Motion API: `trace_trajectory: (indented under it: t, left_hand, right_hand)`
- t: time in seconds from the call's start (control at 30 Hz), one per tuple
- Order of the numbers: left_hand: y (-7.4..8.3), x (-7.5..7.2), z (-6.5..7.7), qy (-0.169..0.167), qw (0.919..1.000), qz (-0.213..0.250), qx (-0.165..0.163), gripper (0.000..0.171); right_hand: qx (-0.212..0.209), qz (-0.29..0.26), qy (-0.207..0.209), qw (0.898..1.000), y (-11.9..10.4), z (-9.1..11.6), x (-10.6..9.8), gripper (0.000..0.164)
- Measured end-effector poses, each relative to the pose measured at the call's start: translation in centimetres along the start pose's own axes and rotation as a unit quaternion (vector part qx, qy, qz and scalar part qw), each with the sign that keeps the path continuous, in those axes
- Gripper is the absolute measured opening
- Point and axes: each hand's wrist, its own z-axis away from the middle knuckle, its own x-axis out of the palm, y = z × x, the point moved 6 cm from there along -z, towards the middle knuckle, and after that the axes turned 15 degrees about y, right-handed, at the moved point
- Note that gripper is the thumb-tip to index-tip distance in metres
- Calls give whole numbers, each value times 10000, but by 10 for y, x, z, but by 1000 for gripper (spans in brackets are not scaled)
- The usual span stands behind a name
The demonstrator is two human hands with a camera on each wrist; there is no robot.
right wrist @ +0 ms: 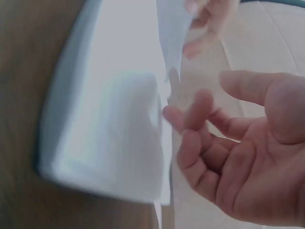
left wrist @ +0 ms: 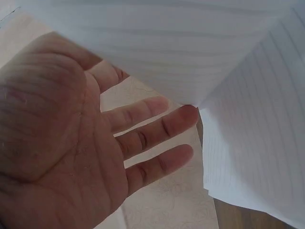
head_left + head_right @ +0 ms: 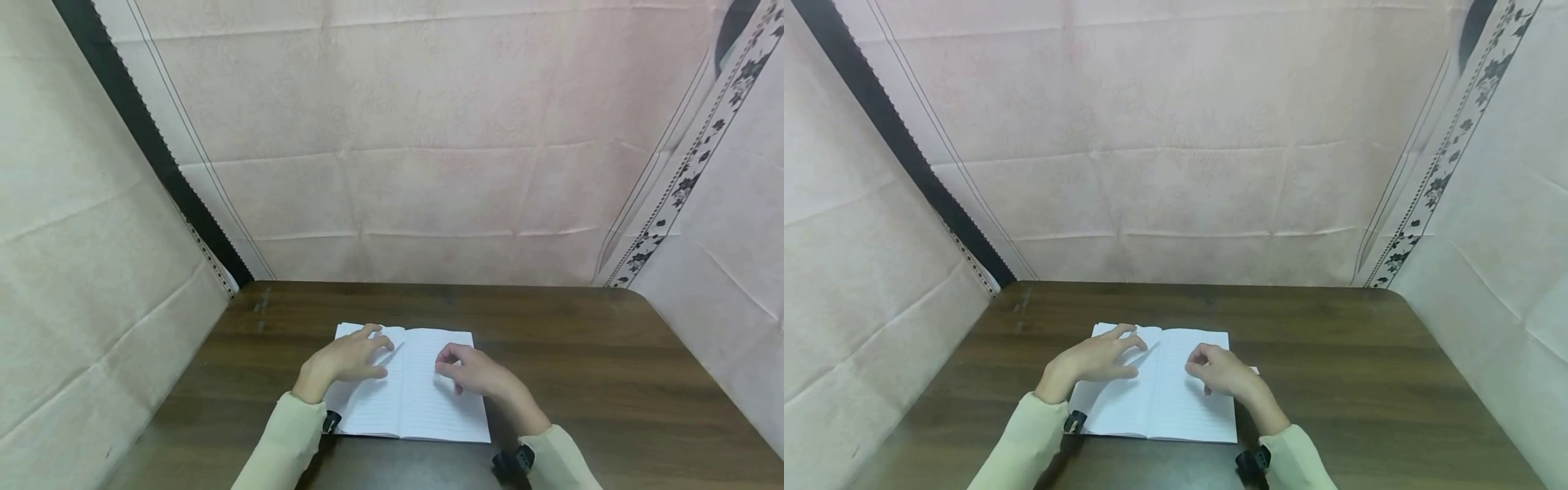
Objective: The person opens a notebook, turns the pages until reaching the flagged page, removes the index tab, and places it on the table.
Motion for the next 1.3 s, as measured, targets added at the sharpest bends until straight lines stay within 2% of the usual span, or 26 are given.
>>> trace_trajectory:
  t: [0.07,0.2,0.37,0.6,0.67,0.83,1.1,1.2,1.3]
  left_hand:
    - [-1,1,2,-101,9998,-99,-101,47]
    - [-3,1,5,-286,9988,-348,-192,57]
    - [-8,0,8,-284,9975,-366,-527,68]
    - [-22,-2,12,-344,9911,-400,-1220,84]
    - [-26,-3,12,-321,9897,-408,-1331,91]
    - [-33,-5,13,-288,9871,-428,-1515,112]
    - [-33,-4,11,-215,9835,-498,-1728,121]
    - [-32,-5,12,-384,9806,-618,-1823,118]
    - [-32,-3,15,-650,9782,-687,-1848,109]
  right_hand:
    - [66,234,-16,9997,3,1,-3,13]
    - [-187,974,154,9950,7,-1,-8,21]
    - [-390,1770,376,9827,13,-2,-11,44]
    - [-372,2239,289,9735,18,2,-9,67]
    - [-273,2295,262,9726,20,3,-10,80]
    - [180,2359,181,9714,30,4,-12,98]
    - [245,2654,180,9637,31,5,-14,99]
    - [137,2744,244,9612,28,5,-14,96]
    - [53,2848,242,9583,26,5,-12,93]
